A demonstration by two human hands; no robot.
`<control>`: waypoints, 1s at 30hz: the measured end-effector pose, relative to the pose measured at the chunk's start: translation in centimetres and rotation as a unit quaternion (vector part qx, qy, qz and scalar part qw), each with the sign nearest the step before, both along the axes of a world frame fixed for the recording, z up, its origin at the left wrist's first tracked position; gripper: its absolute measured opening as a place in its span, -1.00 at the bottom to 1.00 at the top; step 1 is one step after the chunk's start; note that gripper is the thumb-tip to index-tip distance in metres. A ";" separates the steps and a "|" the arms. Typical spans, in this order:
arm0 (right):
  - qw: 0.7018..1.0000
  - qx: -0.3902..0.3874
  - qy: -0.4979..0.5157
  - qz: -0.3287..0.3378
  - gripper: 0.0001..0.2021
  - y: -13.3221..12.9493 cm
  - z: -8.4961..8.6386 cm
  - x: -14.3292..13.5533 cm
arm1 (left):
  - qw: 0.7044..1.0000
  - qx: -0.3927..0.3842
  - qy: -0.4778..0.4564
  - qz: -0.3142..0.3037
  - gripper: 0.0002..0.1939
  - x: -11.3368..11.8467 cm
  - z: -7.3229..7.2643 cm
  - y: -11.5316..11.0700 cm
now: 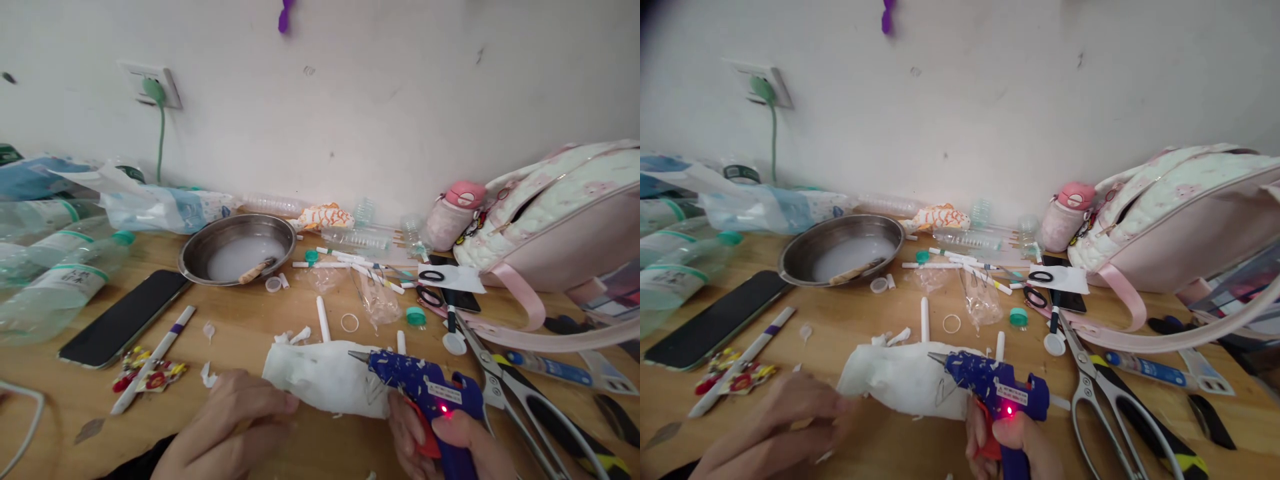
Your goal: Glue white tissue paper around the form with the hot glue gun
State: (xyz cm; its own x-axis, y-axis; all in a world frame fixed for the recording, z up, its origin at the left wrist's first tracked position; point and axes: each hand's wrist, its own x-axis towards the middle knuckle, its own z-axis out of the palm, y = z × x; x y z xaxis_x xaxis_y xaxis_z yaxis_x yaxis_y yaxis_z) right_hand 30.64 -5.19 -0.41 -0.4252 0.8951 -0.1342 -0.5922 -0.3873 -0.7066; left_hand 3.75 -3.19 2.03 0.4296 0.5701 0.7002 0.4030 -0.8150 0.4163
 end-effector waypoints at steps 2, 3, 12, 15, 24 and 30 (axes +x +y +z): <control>1.000 0.007 -0.008 0.001 -0.73 0.1 0.0 0.0 | 1.000 -0.015 0.004 0.004 -0.76 0.0 0.1 0.3; 1.000 0.009 -0.019 -0.005 -0.73 0.1 0.1 0.0 | 1.000 -0.021 0.009 0.012 -0.74 0.0 0.1 0.5; 0.999 -0.006 -0.026 -0.022 -0.73 -0.2 0.7 -0.3 | 0.995 0.001 0.039 0.088 -0.82 0.2 0.3 0.8; 1.000 0.012 -0.012 -0.014 -0.73 0.1 0.2 -0.2 | 0.992 0.024 0.060 0.107 -0.79 0.8 0.6 1.4; 1.000 -0.021 -0.016 -0.017 -0.73 -0.1 0.9 -0.7 | 0.987 0.027 0.155 0.034 -0.77 2.9 2.5 4.4; 0.987 0.074 -0.137 -0.042 -0.64 0.6 0.7 0.2 | 0.985 0.019 0.168 0.017 -0.70 3.4 3.1 4.5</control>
State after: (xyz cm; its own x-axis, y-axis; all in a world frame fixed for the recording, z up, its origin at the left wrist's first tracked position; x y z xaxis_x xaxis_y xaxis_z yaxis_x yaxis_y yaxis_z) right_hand 30.83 -4.61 0.30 -0.3140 0.9443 -0.0983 -0.3975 -0.2248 -0.8897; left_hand 7.20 1.35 5.09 0.6221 0.5641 0.5430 0.5403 -0.8112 0.2237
